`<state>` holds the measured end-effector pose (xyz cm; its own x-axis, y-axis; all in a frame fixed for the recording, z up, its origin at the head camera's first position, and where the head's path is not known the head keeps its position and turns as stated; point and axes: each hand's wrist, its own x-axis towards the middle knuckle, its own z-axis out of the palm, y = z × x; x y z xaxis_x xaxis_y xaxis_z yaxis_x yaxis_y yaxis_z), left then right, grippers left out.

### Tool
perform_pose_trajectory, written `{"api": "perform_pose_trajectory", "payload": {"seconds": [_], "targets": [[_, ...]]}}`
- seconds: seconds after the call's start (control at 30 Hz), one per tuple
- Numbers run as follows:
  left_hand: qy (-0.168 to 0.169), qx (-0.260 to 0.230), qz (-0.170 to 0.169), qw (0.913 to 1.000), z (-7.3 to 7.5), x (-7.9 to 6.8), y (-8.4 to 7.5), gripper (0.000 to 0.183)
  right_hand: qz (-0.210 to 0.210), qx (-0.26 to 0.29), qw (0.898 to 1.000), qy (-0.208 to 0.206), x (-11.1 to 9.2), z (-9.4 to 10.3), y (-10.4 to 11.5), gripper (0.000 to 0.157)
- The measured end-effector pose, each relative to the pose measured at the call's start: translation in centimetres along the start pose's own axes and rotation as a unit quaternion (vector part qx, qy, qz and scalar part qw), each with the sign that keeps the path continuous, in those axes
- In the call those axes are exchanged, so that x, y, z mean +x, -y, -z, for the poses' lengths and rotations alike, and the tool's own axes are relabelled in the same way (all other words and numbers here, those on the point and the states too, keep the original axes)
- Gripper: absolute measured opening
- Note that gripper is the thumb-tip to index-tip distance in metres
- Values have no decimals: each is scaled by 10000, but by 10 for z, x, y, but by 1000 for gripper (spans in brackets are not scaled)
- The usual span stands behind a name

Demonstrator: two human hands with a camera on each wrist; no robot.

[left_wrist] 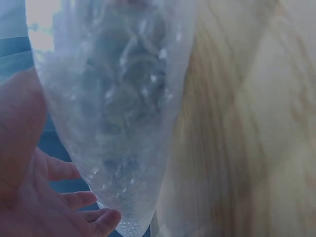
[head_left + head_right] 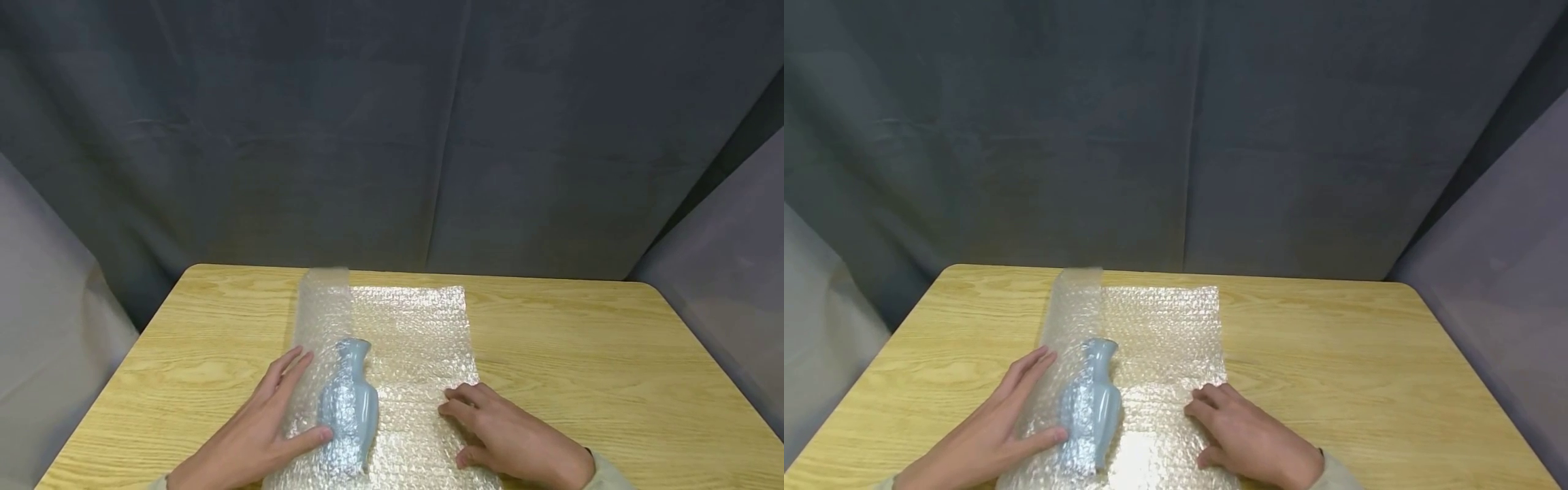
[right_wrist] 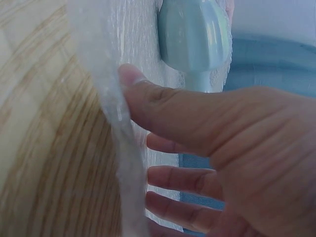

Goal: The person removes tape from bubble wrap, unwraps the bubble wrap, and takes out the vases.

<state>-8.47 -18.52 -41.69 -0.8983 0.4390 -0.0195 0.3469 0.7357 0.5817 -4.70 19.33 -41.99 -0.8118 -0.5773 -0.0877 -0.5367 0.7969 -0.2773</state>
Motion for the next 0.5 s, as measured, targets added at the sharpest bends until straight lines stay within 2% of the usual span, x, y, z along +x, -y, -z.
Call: {"api": "perform_pose_trajectory", "payload": {"seconds": [0.23,0.5], "targets": [[-107,15,-60,9999,3,0,0,101,-50,91,9999,38,0,0,0,57],[151,-75,211,9996,11,0,-2,102,-117,225,9997,70,0,1,0,57]]}}
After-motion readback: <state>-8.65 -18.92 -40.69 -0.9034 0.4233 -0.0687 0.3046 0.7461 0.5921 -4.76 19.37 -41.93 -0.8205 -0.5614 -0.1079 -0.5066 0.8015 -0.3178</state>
